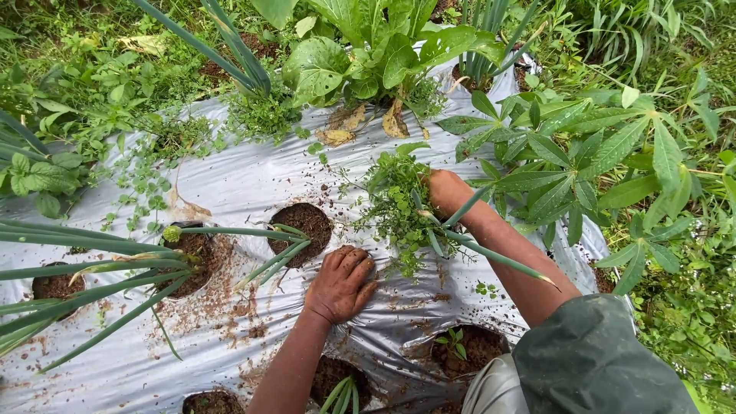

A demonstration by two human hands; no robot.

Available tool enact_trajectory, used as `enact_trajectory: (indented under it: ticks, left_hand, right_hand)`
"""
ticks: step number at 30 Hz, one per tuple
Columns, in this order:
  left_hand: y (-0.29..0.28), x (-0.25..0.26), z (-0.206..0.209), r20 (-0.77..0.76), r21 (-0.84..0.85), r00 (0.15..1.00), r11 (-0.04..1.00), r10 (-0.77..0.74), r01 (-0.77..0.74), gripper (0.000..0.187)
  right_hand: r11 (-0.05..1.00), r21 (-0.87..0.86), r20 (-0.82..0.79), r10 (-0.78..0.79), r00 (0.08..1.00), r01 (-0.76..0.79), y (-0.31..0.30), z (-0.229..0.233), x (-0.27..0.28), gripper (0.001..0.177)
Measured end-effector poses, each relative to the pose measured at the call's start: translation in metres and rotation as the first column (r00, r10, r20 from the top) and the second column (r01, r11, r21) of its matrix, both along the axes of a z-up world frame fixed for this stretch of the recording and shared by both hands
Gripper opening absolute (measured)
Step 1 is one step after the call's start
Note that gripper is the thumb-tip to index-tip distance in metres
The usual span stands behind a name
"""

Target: The person weeds a garden bed by hand, pulling unwanted plants from around onions and other crops growing through a plastic mulch sheet. Later, the person uses a small hand hoe to loosen the soil and remove weeds from around leafy green vegetables.

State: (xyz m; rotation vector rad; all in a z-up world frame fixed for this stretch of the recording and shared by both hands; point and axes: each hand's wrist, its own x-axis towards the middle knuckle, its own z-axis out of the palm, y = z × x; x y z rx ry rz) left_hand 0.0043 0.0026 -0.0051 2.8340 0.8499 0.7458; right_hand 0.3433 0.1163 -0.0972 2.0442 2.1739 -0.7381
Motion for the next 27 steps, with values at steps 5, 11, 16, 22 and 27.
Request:
enact_trajectory:
  ticks: [5,11,16,22,27]
  left_hand:
    - [0.001,-0.001,-0.002,-0.002,-0.007,1.000,1.000,-0.011,0.011,0.039]
    - [0.000,-0.001,-0.003,-0.004,0.006,1.000,1.000,-0.005,0.005,0.040]
    - [0.000,0.000,-0.002,0.002,-0.012,1.000,1.000,-0.008,0.008,0.039]
    - [0.001,0.000,0.000,-0.006,-0.013,1.000,1.000,-0.015,0.015,0.038]
    - [0.001,-0.001,-0.001,-0.001,-0.019,1.000,1.000,-0.021,0.021,0.037]
  right_hand:
    - [0.964,0.250,0.035,0.080,0.996,-0.087,-0.003,-0.007,-0.003,0.013]
    - [0.942,0.292,0.173,0.117,0.978,-0.164,-0.008,0.008,-0.017,0.018]
    - [0.970,0.038,0.169,0.232,0.958,-0.241,0.005,0.019,-0.004,0.016]
    - [0.979,0.072,0.083,0.183,0.980,-0.190,-0.001,-0.012,0.012,0.021]
    - [0.991,0.040,0.102,0.120,0.987,-0.125,-0.015,0.022,0.005,0.012]
